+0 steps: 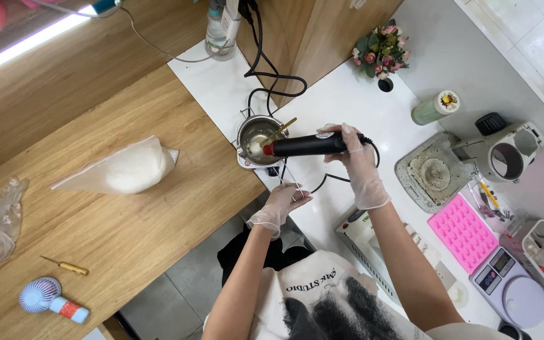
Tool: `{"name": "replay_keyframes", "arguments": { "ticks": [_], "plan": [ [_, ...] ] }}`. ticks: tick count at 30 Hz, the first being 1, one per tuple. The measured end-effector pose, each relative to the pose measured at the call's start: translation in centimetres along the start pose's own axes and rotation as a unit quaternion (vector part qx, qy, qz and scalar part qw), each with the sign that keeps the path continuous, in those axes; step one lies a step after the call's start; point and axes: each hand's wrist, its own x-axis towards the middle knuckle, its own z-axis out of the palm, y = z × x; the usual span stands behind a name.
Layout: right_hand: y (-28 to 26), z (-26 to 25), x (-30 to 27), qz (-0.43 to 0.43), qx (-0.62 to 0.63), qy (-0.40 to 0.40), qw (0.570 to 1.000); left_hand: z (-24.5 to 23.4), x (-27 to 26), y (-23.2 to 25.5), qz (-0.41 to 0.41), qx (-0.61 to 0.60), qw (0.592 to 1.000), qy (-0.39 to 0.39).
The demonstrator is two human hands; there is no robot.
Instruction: Melt wax using a heat gun and prepare a mold for candle making.
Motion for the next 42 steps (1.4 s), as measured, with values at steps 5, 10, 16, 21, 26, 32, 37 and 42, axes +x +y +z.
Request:
{"name": "replay_keyframes", "arguments": {
  "ticks": [5, 10, 16, 21, 26, 32, 37, 42],
  "plan": [
    [3.6, -1.2, 0.1, 0.034, 0.118, 0.01, 0.992, 0.2, -0.7, -0.1, 0.016, -0.03, 0.999, -0.011],
    [6.1, -2.4, -0.1, 0.052, 0.177, -0.002, 0.983, 0.0, 0.0, -0.5, 0.028, -0.023, 0.999, -0.025],
    [7.4, -3.1, 0.2, 0.061, 0.245, -0.006, 0.968, -0.2, 0.4, -0.7, 0.029, -0.007, 0.999, -0.021],
    [6.8, -2.7, -0.2, 0.034, 0.21, 0.001, 0.977, 0.0, 0.3, -0.5, 0.011, -0.014, 1.0, 0.008],
    [10.6, -5.3, 1.3, 0.044, 0.297, 0.066, 0.951, -0.9, 0.2, -0.9, 0.035, 0.029, 0.999, 0.0],
    [11.1, -7.8, 2.8, 0.079, 0.387, 0.228, 0.89, -1.8, -1.0, -1.0, 0.039, 0.073, 0.996, 0.014],
    [13.1, -8.6, 5.5, 0.167, 0.431, 0.331, 0.823, -1.9, -3.1, -0.4, 0.054, 0.124, 0.99, 0.029],
    [14.2, -6.9, 7.4, 0.277, 0.553, 0.402, 0.675, -1.9, -5.2, 0.5, 0.049, 0.186, 0.98, 0.05]
  ]
}}
